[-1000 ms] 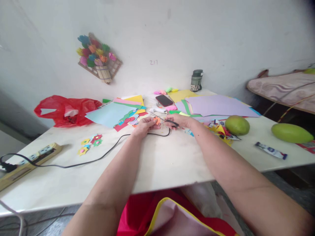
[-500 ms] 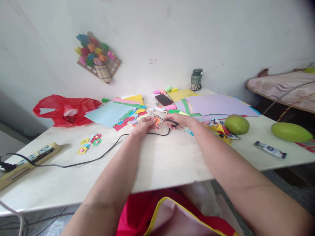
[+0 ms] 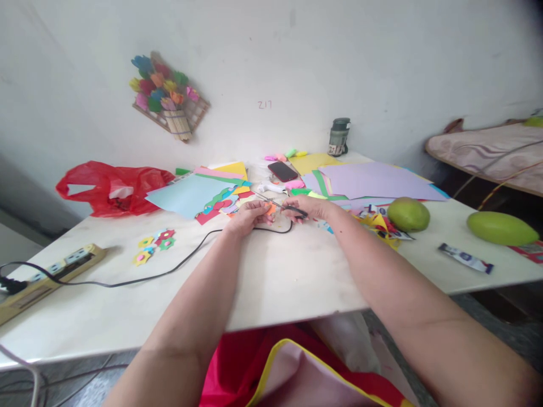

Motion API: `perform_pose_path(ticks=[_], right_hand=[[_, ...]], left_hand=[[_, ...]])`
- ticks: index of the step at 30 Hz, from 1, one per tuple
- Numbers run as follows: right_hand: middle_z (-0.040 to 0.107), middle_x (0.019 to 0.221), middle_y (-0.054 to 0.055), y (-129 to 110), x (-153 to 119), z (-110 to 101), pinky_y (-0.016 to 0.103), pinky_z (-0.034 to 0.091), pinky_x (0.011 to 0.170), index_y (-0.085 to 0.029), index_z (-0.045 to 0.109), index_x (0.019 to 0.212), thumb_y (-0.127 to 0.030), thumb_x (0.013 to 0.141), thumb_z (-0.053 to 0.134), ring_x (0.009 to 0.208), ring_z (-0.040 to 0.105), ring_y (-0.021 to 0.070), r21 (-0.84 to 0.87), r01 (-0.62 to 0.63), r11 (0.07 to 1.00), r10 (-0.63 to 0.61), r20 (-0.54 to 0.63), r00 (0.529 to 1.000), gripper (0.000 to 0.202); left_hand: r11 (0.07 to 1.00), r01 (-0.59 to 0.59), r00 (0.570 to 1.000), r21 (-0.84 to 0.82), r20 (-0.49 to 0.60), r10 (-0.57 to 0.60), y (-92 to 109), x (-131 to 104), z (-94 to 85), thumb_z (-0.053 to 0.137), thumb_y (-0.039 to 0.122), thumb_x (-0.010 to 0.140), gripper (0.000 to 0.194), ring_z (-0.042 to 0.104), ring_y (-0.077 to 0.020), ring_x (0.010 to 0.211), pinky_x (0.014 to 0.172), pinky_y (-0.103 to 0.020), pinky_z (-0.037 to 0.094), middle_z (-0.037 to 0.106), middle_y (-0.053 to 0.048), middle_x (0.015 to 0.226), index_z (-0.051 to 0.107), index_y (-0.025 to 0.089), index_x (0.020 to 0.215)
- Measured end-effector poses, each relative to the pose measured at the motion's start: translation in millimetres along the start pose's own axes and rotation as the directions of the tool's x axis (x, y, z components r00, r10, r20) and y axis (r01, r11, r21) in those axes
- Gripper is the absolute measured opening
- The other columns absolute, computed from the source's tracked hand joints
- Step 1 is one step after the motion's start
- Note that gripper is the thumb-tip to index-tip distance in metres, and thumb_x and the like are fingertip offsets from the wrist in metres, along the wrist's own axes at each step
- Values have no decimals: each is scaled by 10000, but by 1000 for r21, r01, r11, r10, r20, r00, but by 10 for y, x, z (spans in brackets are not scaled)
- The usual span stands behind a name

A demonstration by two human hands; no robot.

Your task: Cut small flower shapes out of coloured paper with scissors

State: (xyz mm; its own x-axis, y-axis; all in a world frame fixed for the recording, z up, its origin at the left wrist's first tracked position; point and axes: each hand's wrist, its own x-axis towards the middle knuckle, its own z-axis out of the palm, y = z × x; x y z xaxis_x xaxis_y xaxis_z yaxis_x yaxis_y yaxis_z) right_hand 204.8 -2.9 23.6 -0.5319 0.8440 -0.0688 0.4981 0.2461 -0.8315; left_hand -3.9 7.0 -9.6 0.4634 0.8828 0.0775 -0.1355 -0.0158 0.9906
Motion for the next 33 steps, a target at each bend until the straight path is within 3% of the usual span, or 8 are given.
perform_pose_path(ticks=[14, 22, 26, 33], right_hand=[[530, 464, -33, -7, 3, 3, 178, 237, 337, -148, 584, 768, -276, 732, 603, 348, 415, 56, 19, -41, 999, 41, -13, 999, 134], [544, 483, -24, 25, -13, -35, 184, 296, 335, -140, 598, 755, -300, 708, 649, 346, 413, 55, 31, 38, 999, -37, -33, 999, 174], [556, 511, -31, 107, 29, -46, 172, 301, 353, -142, 569, 801, -299, 672, 692, 379, 457, 61, 146, 79, 986, -65, -95, 993, 237], [593, 623, -42, 165, 124, -17, 184, 429, 484, -153, 552, 917, -221, 580, 769, 515, 570, 88, 375, 157, 914, -85, -203, 976, 407]], left_hand=[[1000, 6, 1000, -26, -6, -6, -2, 6, 1, 757, 336, 631, 287, 600, -123, 492, 544, -239, 477, 649, -47, 566, 573, 121, 675], [998, -49, 998, -40, -49, 47, 13, -15, 21, 750, 278, 634, 245, 550, -78, 500, 541, -205, 445, 612, -9, 571, 561, 124, 654], [996, -38, 998, -82, -60, 33, 26, -23, 37, 762, 227, 586, 236, 483, -46, 443, 630, -250, 493, 584, 25, 548, 562, 128, 661], [1000, 4, 996, -25, -85, -6, 36, 6, 69, 787, 199, 543, 290, 585, -80, 523, 531, -190, 440, 623, 11, 610, 577, 124, 728]])
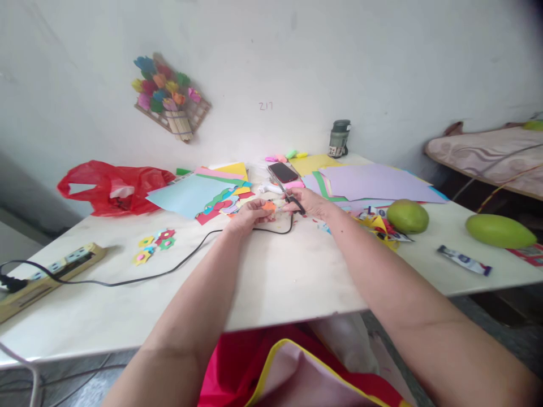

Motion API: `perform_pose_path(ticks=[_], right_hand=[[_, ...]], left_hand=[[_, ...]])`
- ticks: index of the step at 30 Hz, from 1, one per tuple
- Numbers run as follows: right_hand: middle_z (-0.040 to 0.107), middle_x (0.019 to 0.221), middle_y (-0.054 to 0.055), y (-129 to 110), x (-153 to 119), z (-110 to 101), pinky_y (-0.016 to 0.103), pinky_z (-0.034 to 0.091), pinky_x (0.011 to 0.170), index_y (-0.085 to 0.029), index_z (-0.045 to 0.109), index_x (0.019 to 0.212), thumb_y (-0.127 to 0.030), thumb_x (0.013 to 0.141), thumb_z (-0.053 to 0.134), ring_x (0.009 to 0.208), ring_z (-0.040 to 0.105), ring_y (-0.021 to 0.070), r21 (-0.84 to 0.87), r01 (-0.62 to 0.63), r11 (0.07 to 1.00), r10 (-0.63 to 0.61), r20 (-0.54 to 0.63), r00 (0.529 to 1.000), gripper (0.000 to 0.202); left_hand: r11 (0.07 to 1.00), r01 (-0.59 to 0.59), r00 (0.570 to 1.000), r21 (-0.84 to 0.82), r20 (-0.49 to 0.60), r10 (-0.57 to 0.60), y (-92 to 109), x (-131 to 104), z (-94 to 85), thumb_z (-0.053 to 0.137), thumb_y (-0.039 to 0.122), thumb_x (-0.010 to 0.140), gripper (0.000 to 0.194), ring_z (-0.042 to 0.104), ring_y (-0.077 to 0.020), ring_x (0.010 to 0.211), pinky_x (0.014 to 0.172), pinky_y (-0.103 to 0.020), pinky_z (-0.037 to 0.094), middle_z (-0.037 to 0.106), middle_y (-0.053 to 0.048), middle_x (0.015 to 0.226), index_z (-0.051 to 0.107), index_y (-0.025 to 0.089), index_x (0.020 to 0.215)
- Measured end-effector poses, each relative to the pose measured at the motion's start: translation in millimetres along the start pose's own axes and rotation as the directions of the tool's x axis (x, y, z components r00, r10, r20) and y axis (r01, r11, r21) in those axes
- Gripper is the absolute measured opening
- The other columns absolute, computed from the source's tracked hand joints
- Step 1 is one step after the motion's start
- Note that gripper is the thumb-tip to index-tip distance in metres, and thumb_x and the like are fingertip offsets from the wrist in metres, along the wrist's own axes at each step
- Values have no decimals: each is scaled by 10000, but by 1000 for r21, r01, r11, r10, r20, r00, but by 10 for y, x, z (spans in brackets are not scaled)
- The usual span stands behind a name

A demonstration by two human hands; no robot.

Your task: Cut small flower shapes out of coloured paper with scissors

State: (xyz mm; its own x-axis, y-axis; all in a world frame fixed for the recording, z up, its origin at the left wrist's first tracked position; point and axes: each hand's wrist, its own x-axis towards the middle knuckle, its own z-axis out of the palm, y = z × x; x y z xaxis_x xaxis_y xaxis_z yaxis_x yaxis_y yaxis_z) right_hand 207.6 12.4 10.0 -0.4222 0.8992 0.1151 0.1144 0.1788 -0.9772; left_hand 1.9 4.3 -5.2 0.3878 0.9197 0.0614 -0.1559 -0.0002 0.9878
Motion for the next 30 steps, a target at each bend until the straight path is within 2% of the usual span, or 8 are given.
perform_pose_path(ticks=[3, 6, 11, 15, 18, 21, 26, 30], right_hand=[[612, 657, -33, -46, 1, 77, 186, 457, 527, -152, 554, 896, -209, 571, 777, 535, 581, 81, 65, 19, 998, -17, -41, 999, 398], [593, 635, -48, -80, 6, 161, 177, 447, 504, -153, 556, 864, -189, 535, 793, 508, 558, 69, 89, 19, 996, -11, -90, 996, 407], [564, 570, -57, -75, 31, 253, 174, 415, 461, -157, 551, 846, -140, 575, 740, 478, 513, 68, 70, 30, 997, -17, -175, 984, 331], [549, 546, -62, -64, 62, 260, 181, 407, 447, -168, 539, 865, -114, 596, 694, 466, 506, 74, 46, 30, 998, -18, -245, 969, 315], [557, 569, -63, -77, 74, 254, 194, 433, 470, -178, 524, 874, -145, 599, 696, 478, 531, 79, 39, 29, 999, -15, -309, 951, 326], [552, 570, -62, -100, 75, 264, 196, 435, 471, -181, 521, 879, -202, 611, 702, 479, 532, 79, 23, 32, 999, -21, -353, 935, 324], [551, 576, -66, -93, 86, 300, 199, 437, 463, -188, 516, 882, -202, 587, 701, 470, 504, 74, 21, 44, 999, -34, -359, 933, 348], [542, 571, -72, -83, 90, 328, 211, 444, 483, -190, 514, 880, -128, 551, 673, 481, 507, 82, 36, 62, 997, -46, -344, 938, 371]], left_hand=[[1000, 10, 999, 26, 45, -11, -4, 5, -2, 787, 202, 564, 364, 622, -103, 571, 572, -210, 460, 660, -5, 684, 580, 134, 855], [998, 6, 994, 60, 106, -12, -4, 6, -2, 788, 200, 575, 474, 641, -120, 596, 597, -225, 468, 676, -7, 712, 548, 160, 982], [994, -9, 990, 104, 143, -6, 3, 2, 35, 792, 192, 561, 519, 645, -134, 595, 609, -240, 473, 662, 7, 683, 525, 172, 1006], [998, -25, 995, 51, 94, 20, 4, -1, 29, 762, 179, 570, 486, 657, -152, 625, 668, -286, 501, 649, 6, 675, 529, 158, 995], [1000, -18, 1000, -15, -21, 18, -1, 27, -15, 705, 167, 590, 378, 658, -158, 606, 684, -312, 513, 648, -11, 665, 550, 134, 933], [999, 8, 994, -49, -109, -14, -9, 68, -53, 664, 197, 608, 270, 650, -166, 564, 635, -313, 517, 652, -35, 653, 571, 116, 848], [999, 9, 996, -41, -91, -13, -26, 68, -52, 665, 340, 652, 277, 636, -163, 543, 613, -314, 523, 665, -76, 665, 599, 106, 783], [1000, 21, 998, -7, -55, -21, -40, 29, -36, 748, 275, 599, 282, 648, -159, 596, 663, -314, 529, 670, -74, 674, 571, 120, 757]])
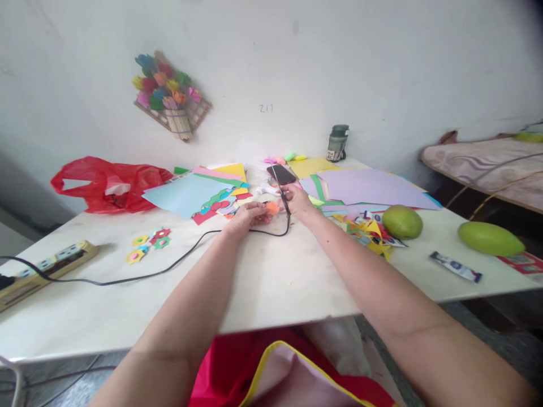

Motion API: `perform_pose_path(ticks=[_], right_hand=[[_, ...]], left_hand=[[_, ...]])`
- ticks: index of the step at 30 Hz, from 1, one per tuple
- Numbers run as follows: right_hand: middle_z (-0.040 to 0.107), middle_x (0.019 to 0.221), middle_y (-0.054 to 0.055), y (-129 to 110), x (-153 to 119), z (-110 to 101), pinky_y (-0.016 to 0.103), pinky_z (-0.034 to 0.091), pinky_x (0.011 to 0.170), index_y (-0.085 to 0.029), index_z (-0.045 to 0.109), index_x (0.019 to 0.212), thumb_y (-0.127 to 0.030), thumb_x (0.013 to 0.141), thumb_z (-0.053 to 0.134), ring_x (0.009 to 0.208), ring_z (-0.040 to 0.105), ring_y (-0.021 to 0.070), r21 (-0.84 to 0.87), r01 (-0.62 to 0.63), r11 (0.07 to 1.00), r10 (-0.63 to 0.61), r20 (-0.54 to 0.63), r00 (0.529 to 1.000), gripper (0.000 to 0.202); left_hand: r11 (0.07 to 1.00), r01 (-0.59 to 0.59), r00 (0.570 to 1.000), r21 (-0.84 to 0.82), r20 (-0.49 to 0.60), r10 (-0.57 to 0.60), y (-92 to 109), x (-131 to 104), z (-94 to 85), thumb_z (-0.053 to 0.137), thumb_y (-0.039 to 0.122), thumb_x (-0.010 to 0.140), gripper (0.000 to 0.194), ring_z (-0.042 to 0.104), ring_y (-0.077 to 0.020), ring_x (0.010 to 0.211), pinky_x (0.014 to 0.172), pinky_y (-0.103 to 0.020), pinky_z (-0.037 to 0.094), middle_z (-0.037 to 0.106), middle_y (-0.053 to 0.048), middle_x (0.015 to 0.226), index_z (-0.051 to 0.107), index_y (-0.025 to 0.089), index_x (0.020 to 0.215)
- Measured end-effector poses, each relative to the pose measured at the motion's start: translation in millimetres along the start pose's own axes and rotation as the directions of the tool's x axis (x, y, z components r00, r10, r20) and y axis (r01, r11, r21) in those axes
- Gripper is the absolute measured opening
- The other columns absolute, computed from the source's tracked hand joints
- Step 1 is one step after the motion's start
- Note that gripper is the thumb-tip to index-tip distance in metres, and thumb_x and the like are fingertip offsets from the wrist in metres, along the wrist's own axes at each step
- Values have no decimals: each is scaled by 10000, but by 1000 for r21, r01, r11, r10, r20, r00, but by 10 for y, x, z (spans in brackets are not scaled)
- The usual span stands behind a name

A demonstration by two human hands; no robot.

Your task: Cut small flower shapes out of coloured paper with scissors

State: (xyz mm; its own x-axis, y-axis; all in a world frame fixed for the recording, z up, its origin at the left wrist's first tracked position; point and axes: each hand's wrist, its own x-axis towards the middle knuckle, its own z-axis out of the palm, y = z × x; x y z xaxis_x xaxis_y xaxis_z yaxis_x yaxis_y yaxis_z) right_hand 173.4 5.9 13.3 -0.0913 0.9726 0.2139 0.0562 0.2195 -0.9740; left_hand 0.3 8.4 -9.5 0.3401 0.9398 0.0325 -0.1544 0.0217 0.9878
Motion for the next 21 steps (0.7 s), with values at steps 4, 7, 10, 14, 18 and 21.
perform_pose_path(ticks=[4, 7, 10, 14, 18, 21], right_hand=[[542, 570, -67, -14, -24, 18, 202, 417, 458, -198, 516, 871, -143, 554, 677, 500, 517, 91, -21, 7, 1000, -7, 9, 1000, 360], [554, 573, -64, -16, -36, 21, 203, 422, 466, -196, 519, 869, -153, 561, 684, 502, 525, 90, -20, -3, 1000, 3, 23, 1000, 351], [570, 567, -61, -19, -42, 21, 202, 430, 479, -187, 526, 874, -121, 563, 680, 498, 537, 87, -12, -25, 1000, 26, 19, 999, 353], [558, 545, -69, -31, -48, 27, 195, 425, 467, -186, 524, 848, -88, 571, 678, 480, 542, 84, 4, -55, 998, 55, 10, 998, 332], [546, 543, -79, -28, -34, 31, 197, 434, 467, -188, 529, 854, -51, 576, 629, 472, 550, 86, 31, -46, 998, 47, -17, 999, 325], [540, 540, -85, -19, -21, 35, 193, 430, 454, -187, 534, 855, -75, 574, 647, 470, 556, 87, 24, -39, 999, 40, -40, 998, 323]], left_hand=[[1000, -11, 1000, -18, -28, 11, 5, -23, 10, 761, 243, 575, 264, 632, -139, 563, 642, -293, 526, 654, -48, 640, 561, 125, 701], [999, -24, 998, -49, -54, 21, 14, -32, 11, 751, 231, 576, 239, 625, -136, 551, 633, -290, 526, 636, -31, 615, 575, 122, 696], [997, -31, 997, -68, -75, 26, 11, -43, 10, 746, 228, 579, 231, 628, -141, 561, 639, -295, 528, 637, -33, 614, 584, 117, 701], [995, -52, 995, -86, -84, 44, -3, -38, 10, 745, 246, 598, 230, 629, -146, 574, 667, -314, 535, 633, -33, 610, 589, 119, 710], [990, 0, 992, -139, -121, -17, 12, 6, -8, 654, 452, 710, 333, 637, -175, 572, 649, -342, 538, 622, -54, 597, 583, 127, 701], [978, 65, 991, -200, -99, -86, 31, 28, -29, 541, 562, 759, 445, 656, -207, 617, 655, -358, 539, 633, -88, 613, 590, 124, 695]])
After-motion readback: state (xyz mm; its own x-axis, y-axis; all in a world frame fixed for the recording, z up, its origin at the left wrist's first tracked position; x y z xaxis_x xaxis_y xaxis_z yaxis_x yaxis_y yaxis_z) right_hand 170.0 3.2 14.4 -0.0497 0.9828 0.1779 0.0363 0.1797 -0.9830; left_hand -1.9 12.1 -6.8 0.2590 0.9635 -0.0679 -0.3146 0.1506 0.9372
